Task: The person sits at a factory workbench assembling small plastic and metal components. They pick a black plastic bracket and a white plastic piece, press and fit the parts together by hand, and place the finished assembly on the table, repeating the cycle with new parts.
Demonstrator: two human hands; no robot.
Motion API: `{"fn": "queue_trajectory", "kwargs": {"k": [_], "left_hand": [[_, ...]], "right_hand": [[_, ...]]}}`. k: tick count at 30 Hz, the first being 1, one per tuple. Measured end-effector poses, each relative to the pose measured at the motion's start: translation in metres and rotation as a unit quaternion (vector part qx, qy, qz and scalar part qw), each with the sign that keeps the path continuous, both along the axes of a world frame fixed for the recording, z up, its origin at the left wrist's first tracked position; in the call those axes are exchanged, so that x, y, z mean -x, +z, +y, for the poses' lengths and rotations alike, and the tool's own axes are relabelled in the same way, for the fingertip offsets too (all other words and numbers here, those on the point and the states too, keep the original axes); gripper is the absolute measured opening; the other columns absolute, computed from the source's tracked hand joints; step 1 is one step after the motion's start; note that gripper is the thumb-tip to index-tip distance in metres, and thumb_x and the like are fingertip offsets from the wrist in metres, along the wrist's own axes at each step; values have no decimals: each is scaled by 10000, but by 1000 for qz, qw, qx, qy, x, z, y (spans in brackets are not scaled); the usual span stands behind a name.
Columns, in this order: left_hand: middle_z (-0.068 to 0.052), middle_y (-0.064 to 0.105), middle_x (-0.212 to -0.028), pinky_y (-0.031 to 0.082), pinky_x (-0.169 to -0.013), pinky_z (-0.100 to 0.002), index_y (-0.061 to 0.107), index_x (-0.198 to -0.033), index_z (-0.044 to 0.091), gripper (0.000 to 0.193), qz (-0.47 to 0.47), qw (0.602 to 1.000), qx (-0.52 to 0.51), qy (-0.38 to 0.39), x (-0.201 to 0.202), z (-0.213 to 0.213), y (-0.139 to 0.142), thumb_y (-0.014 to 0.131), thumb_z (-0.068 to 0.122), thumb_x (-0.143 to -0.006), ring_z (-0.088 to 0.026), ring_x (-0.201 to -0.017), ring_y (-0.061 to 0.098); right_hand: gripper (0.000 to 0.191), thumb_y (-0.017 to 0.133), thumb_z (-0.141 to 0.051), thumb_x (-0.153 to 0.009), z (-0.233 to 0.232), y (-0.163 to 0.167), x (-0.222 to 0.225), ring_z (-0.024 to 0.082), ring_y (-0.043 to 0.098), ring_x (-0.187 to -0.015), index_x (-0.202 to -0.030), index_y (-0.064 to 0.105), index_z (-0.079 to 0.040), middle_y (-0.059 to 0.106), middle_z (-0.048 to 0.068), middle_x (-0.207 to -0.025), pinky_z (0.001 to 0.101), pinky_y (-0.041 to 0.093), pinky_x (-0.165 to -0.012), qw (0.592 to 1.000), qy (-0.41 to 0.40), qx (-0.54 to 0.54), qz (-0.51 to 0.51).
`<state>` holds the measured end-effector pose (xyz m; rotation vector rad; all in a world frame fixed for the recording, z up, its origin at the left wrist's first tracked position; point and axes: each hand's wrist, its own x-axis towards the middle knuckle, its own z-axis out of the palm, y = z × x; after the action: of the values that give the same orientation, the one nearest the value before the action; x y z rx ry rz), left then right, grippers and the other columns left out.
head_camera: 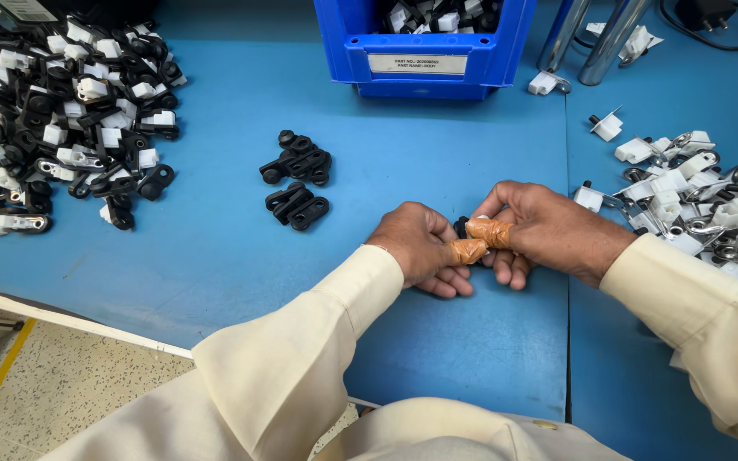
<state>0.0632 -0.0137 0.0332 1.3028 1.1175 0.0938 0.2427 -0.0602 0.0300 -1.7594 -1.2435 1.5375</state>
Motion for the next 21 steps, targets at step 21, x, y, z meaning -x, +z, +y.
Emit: {"fn": "queue_trajectory", "kwargs": {"k": [21], "left_hand": [[-201,762,-967,670,-697,-344,653,-1072,-66,204,-29,995,67,68,15,-5,-17,643,111,-971,-283,-857,787]], "right_hand": [[244,650,-245,-926,-30,8,54,133,573,-441,-1023,613,-24,650,93,-647,286,428,-357,980,-122,-132,-82]]}}
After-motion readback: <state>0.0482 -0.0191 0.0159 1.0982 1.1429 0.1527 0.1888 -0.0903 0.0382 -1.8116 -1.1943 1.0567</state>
